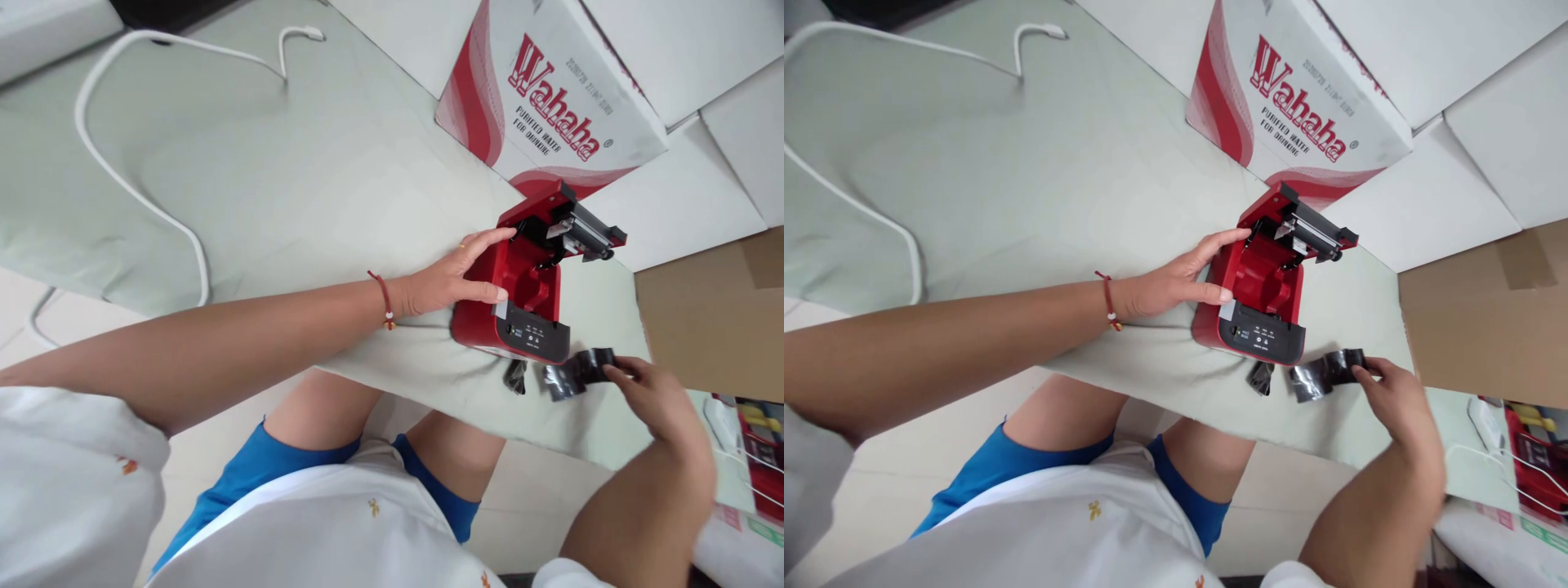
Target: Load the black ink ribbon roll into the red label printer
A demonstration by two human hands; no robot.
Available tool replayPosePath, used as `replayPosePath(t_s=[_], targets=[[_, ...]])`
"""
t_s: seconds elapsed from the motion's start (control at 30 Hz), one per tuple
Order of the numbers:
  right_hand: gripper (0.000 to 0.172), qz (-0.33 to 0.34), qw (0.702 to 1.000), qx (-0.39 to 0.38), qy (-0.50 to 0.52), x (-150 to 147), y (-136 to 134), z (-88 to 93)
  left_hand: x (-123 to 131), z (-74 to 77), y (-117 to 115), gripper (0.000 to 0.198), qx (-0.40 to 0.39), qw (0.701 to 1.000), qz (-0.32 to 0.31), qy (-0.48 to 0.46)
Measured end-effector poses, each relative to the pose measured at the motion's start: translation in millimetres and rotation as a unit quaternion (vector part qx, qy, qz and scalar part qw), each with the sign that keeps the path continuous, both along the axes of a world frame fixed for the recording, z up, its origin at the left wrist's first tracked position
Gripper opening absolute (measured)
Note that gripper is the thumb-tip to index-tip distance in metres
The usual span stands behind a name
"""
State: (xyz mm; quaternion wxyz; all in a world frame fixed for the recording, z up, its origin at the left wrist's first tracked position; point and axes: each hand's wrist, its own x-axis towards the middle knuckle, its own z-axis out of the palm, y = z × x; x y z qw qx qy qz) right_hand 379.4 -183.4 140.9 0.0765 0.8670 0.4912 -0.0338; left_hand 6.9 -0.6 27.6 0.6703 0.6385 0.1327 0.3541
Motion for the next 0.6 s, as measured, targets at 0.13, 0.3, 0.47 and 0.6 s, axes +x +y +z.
replayPosePath(t_s=[0.13,0.3,0.47,0.6], targets=[[0.050,-0.034,0.999,0.015,-0.005,-17.4,12.8,-41.3,0.2,0.6,-0.1,0.091,-0.010,1.000,-0.004,-0.004],[0.057,0.100,0.975,0.182,0.077,-82.0,19.4,-55.9,0.9,-0.8,1.2,0.089,0.003,1.000,0.001,-0.005],[0.045,0.231,0.946,0.151,0.169,-118.2,24.9,-74.7,2.3,-0.7,1.5,0.089,0.019,1.000,0.009,0.004],[0.047,0.183,0.963,0.154,0.128,-112.0,29.1,-82.6,2.1,1.5,1.1,0.088,0.028,0.999,0.015,0.013]])
